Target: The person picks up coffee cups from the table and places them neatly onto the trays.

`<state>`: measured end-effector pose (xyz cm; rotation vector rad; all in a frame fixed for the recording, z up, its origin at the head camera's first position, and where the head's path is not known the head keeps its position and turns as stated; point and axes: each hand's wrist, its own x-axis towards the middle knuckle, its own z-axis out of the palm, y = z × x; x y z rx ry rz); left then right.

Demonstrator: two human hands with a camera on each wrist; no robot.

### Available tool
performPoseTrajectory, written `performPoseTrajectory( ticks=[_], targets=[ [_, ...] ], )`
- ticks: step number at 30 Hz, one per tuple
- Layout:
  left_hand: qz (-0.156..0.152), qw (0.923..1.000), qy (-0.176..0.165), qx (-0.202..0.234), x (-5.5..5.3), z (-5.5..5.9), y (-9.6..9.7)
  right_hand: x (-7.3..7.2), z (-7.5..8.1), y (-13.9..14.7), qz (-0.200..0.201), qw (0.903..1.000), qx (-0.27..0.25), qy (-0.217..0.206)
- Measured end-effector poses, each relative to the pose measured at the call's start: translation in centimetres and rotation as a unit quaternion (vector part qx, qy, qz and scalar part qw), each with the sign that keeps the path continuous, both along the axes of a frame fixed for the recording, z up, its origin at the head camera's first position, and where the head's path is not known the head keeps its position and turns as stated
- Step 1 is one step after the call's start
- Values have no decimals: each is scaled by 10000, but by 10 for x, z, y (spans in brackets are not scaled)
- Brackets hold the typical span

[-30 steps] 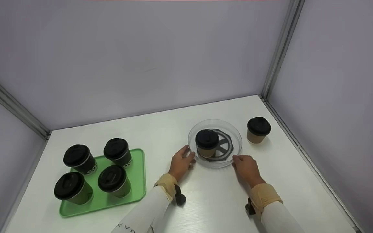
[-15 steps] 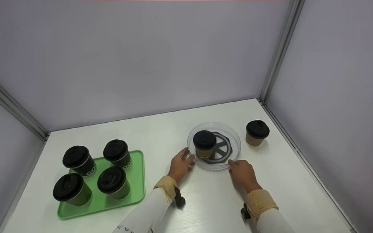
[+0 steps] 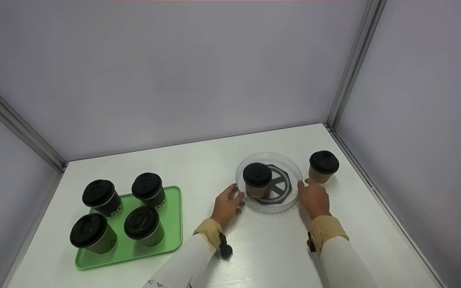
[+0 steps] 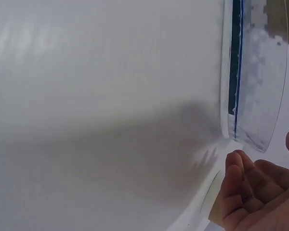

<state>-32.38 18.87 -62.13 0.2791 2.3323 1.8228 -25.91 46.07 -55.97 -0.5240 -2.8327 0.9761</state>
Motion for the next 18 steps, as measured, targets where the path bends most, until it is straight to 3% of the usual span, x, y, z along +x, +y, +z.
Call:
performPoseTrajectory(
  ticks=[5, 10, 18],
  targets=[
    [-14, 10000, 30, -8, -1, 0, -1, -17, 2, 8, 57, 9992, 232, 336],
    [-27, 10000, 55, 10, 0, -1, -1, -30, 2, 11, 183, 9982, 441, 366],
    [-65, 9999, 82, 90, 3, -2, 0, -32, 3, 13, 185, 9969, 647, 415]
  ],
)
